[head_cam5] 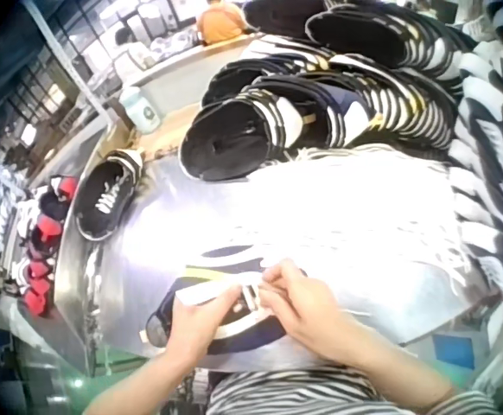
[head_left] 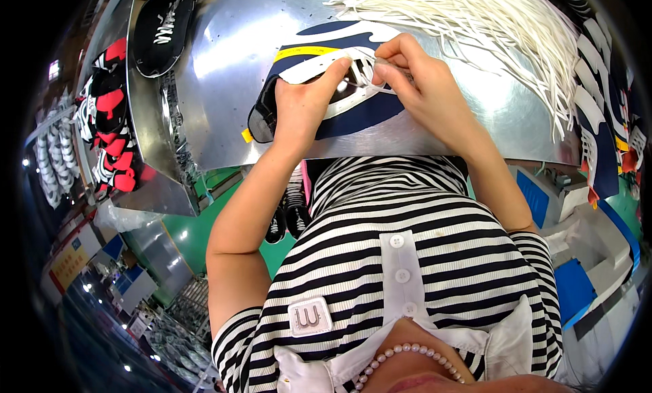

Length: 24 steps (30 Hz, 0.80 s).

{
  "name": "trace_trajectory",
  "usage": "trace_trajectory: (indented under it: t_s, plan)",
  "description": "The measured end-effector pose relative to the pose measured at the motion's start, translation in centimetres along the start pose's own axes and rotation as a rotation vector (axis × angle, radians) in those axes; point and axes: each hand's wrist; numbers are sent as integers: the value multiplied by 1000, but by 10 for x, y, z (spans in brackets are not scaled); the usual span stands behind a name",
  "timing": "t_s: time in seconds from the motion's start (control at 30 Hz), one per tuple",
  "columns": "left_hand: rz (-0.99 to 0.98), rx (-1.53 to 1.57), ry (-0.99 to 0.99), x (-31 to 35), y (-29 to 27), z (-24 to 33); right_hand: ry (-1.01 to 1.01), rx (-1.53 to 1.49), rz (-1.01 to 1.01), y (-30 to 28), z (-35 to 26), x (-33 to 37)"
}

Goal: The person laces several sneaker uppers by hand, threading white laces through the eyelets and tying them off. The person works through the uppers one at a time on a metal workstation.

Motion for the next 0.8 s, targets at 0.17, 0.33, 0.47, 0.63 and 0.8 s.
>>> trace_trajectory:
  t_s: [0.17,0.33,0.47,0.63,0.8]
  plan:
    - [-39,-30,87,1,-1,-2,-5,94,-53,-6,-5,-6]
    - [-23,-146,214,0,4,-4,-88,239,-123,-13,2,-18]
    - [-121,-203,166,6,3,-8,33,502,-236,-12,-11,-27]
    - [-116,-209,347,19,3,-7,-62,459,-233,7,-21,-33]
    - [-244,51,-191,-2,-23,-9,-9,648,-268,-32,-44,-22]
Point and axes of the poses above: each hand's wrist, its own x-axis away from the middle knuckle, its own y-axis out of the palm, z = x × y, and after that the axes turned 4 degrees about y, right-handed
